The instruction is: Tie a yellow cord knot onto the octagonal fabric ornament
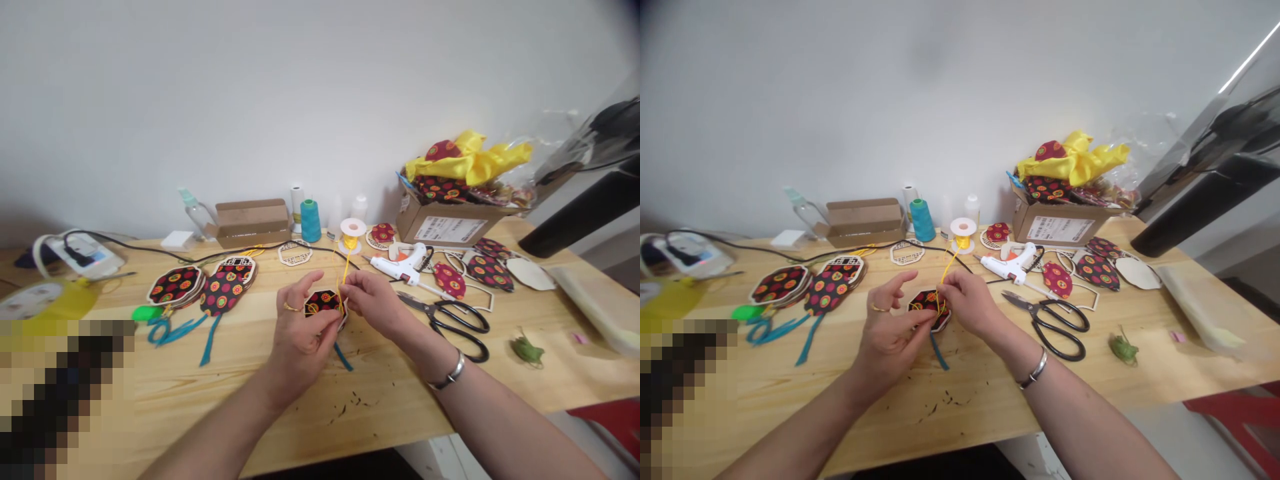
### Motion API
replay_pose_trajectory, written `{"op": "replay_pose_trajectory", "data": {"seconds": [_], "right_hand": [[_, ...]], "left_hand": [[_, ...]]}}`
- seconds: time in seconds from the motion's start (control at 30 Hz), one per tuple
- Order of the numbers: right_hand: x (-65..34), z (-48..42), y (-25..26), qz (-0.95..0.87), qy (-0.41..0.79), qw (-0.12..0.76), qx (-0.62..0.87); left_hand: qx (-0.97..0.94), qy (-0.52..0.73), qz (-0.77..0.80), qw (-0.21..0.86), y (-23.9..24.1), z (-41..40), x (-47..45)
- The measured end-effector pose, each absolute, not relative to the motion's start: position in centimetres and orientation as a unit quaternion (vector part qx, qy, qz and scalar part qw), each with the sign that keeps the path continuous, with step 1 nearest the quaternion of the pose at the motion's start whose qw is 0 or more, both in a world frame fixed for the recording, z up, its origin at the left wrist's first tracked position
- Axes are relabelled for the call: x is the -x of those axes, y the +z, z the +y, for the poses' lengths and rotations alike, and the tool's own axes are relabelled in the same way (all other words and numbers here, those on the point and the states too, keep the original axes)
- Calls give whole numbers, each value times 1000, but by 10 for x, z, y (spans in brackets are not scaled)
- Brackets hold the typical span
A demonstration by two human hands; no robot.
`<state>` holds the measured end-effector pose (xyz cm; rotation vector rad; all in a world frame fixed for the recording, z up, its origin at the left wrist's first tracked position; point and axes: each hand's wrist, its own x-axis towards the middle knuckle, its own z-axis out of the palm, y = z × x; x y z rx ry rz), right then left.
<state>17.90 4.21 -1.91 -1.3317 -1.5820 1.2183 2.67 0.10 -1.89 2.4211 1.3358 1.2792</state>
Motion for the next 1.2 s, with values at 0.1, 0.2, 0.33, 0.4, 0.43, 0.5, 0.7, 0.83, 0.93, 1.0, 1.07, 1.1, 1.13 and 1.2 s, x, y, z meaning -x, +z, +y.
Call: {"op": "replay_pose_trajectory", "data": {"seconds": [0.1,0.2,0.33,0.4,0.43,0.5,0.7,0.83,0.93,1.0,1.07,1.1,1.13,1.2], "right_hand": [[-176,39,-18,-559,553,379,488],[-173,35,-12,-505,635,385,440],[-173,33,-9,-488,667,375,419],[-174,34,-12,-502,656,371,425],[-175,35,-13,-512,646,368,430],[-176,36,-16,-541,612,362,449],[-174,35,-12,-630,499,323,499],[-174,33,-10,-635,499,318,497],[-175,35,-11,-630,515,312,490],[-176,36,-12,-626,530,312,480],[-176,37,-12,-617,547,314,470],[-176,37,-13,-612,555,315,466],[-176,37,-13,-608,563,315,462],[-176,37,-12,-598,581,314,453]], "left_hand": [[-807,394,437,43,-21,1,-27],[-815,378,436,54,-26,3,-27],[-807,387,428,120,-30,3,-26],[-781,397,443,190,-27,2,-26],[-754,402,462,238,-24,1,-26],[-674,411,495,364,-17,2,-26],[-495,377,494,608,-9,11,-27],[-504,354,485,621,-13,14,-25],[-511,343,496,613,-14,14,-22],[-516,344,502,603,-14,14,-21],[-509,351,498,608,-14,14,-21],[-498,356,492,619,-15,15,-21],[-485,362,484,632,-15,15,-22],[-454,373,465,662,-18,15,-22]]}}
